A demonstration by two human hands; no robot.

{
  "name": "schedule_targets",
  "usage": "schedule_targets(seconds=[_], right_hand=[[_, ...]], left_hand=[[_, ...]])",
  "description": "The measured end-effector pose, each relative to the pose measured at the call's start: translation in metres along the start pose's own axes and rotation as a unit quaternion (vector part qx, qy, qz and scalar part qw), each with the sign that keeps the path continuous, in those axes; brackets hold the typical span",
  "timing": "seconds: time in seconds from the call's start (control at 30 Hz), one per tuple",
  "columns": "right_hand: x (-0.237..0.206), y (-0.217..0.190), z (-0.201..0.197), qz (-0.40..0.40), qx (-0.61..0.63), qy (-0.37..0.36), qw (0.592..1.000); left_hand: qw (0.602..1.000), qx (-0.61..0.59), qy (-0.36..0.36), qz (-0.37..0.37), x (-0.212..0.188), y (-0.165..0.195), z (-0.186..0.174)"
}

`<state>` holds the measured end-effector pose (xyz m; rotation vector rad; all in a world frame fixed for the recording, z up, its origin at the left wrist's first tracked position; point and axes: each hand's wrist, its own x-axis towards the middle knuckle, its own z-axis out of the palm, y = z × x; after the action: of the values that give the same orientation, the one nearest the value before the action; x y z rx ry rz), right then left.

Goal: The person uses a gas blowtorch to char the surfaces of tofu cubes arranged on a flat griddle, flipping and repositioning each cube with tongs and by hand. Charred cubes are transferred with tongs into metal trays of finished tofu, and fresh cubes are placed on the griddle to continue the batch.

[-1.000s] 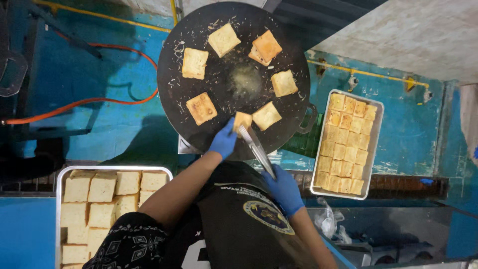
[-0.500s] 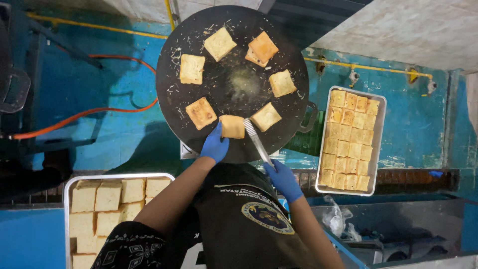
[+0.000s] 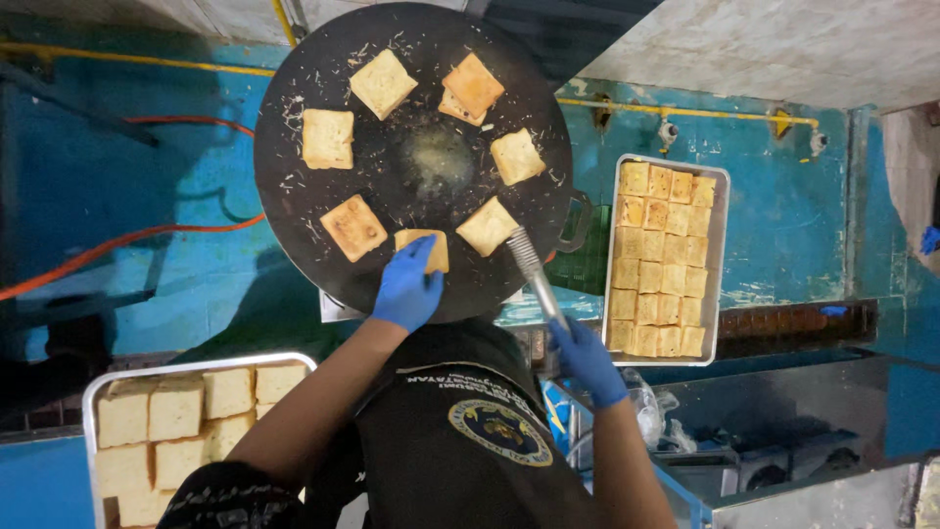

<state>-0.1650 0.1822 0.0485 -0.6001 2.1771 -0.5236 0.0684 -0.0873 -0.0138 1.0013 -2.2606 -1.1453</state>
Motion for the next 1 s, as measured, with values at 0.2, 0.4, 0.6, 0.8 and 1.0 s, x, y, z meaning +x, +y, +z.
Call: schedule_targets(seconds=[0.2,0.4,0.6,0.8,1.0], right_hand=[[0.059,0.035,-0.038,-0.03,-0.017,-0.074,0.997],[0.092,0.028,-0.037,0.015,0.072,-0.144,0.987],[0.102,0.047,-0.035,-0.115,0.054,-0.095,0.987],[0.092,0.031,-0.063,-0.232,-0.148,0.086,0.958],[0.071,-0.004,-0.09,-0.27,-0.308,0.063,0.91]], left_hand=[[0.998,0.032,-0.061,0.012,0.079,0.023,0.069],[0.966,0.148,-0.188,-0.101,0.134,0.035,0.107],[0.975,0.061,-0.134,-0.166,0.145,0.04,0.106],[0.977,-0.172,0.021,-0.125,0.141,0.033,0.101],[0.96,0.085,-0.1,-0.246,0.118,0.043,0.077]])
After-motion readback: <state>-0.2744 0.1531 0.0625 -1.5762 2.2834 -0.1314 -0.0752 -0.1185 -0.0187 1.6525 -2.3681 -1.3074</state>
